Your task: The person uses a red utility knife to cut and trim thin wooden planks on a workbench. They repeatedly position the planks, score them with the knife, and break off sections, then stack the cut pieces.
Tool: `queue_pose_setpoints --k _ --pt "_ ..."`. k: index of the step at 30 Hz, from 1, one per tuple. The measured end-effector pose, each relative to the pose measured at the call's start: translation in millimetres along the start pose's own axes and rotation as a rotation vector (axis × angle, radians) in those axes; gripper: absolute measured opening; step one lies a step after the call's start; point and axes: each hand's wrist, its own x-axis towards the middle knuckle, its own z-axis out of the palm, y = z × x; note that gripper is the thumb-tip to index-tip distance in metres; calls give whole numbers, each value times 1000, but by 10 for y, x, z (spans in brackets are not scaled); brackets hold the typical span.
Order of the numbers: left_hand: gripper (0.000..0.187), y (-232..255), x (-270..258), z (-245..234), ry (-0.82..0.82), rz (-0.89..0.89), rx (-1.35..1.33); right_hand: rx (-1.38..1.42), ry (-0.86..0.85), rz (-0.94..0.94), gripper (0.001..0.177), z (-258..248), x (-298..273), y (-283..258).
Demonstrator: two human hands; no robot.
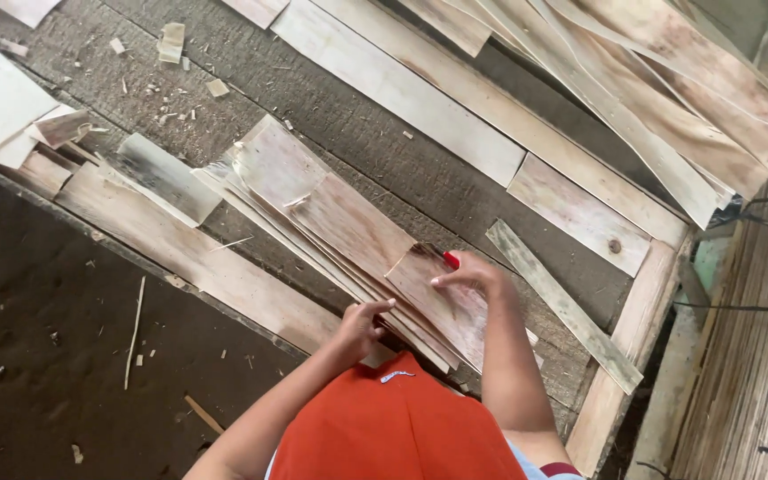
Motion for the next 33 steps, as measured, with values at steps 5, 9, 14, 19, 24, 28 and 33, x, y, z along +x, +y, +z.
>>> queue_pose_setpoints --k 5,9,14,19,24,28,33 --pt "84 338 -623 319 -31 0 39 29 31 -15 53 29 -138 -1" --pt "67 361 -752 476 -38 22 9 -17 40 -43 57 -29 -146 157" --pt "56 380 -1030 753 -97 58 39 -52 109 12 56 -440 -590 290" --pt "35 192 -992 1140 -297 73 99 117 134 111 47 -880 -1586 201" --pt "67 -191 -795 1682 -559 -53 290 433 270 177 40 -786 -2106 1141" --pt "58 -712 -667 2027 -634 -169 416 728 459 159 36 -478 -2415 1758" --pt "37 -1401 -583 2367 -740 -186 661 970 635 244 32 -361 -2951 1962"
